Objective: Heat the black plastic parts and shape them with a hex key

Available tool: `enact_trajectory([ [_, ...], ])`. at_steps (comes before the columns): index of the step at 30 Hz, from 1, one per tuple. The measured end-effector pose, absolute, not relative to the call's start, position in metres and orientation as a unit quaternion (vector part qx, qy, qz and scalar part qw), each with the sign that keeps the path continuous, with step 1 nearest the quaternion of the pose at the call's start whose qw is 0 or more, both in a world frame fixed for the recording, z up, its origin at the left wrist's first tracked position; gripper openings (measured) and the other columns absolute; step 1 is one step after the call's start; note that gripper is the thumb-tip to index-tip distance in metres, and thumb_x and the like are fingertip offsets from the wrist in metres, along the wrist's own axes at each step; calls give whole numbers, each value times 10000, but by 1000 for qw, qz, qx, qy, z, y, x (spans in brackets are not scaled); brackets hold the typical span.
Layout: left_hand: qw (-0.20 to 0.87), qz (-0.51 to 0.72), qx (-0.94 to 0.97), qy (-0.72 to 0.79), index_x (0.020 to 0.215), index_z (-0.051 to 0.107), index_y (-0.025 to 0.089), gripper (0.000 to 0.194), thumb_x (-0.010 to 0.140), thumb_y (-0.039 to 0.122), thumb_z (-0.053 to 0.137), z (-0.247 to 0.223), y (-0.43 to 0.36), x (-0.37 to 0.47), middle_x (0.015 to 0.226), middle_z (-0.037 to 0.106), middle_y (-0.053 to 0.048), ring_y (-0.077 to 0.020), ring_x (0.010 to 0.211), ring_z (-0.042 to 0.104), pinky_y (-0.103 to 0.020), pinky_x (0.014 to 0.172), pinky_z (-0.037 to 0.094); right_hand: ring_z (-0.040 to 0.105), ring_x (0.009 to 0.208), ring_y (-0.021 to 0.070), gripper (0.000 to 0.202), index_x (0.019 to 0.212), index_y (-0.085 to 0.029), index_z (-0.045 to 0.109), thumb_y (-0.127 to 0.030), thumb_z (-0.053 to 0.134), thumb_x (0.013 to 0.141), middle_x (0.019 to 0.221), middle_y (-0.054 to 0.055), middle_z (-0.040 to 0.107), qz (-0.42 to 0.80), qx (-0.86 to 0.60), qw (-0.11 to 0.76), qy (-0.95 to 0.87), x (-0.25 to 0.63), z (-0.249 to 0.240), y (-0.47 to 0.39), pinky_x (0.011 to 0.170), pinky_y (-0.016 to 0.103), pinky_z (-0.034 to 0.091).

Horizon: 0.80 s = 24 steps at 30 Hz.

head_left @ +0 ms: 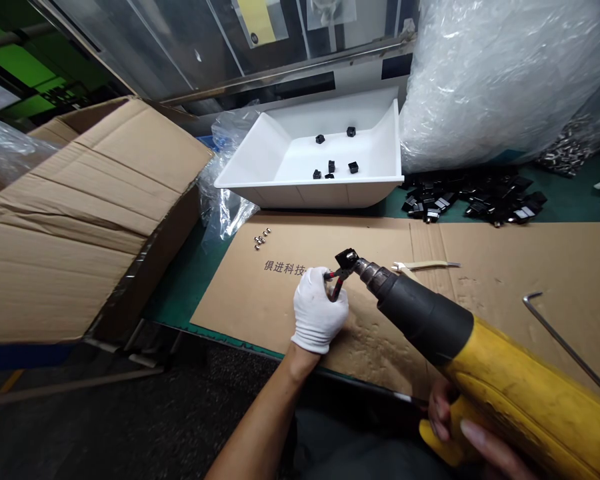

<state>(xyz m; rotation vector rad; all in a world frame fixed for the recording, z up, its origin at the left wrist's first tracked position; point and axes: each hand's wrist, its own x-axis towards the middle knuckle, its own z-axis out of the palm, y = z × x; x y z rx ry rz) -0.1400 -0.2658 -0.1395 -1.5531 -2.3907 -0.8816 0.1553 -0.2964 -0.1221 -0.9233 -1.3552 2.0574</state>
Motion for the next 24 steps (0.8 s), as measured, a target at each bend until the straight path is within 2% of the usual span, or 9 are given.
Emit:
enact_trajectory([
  [19, 83, -306, -520, -793, 977, 517, 231, 267, 747, 129, 607, -140, -266, -140, 891, 612, -53, -252, 823, 622, -354, 776, 506, 589, 779, 241, 302, 975, -256, 638, -510, 476, 991, 846, 52, 620, 747, -351, 233, -515, 162, -131, -300, 780, 391, 496],
  [24, 82, -305, -519, -794, 972, 520, 229, 261, 748, 127, 608, -141, -266, -141, 890, 615, -57, -255, 824, 624, -358, 779, 508, 592, 738, 232, 296, 977, -243, 630, -507, 497, 980, 839, 56, 614, 762, -337, 257, -490, 160, -137, -300, 745, 390, 518],
])
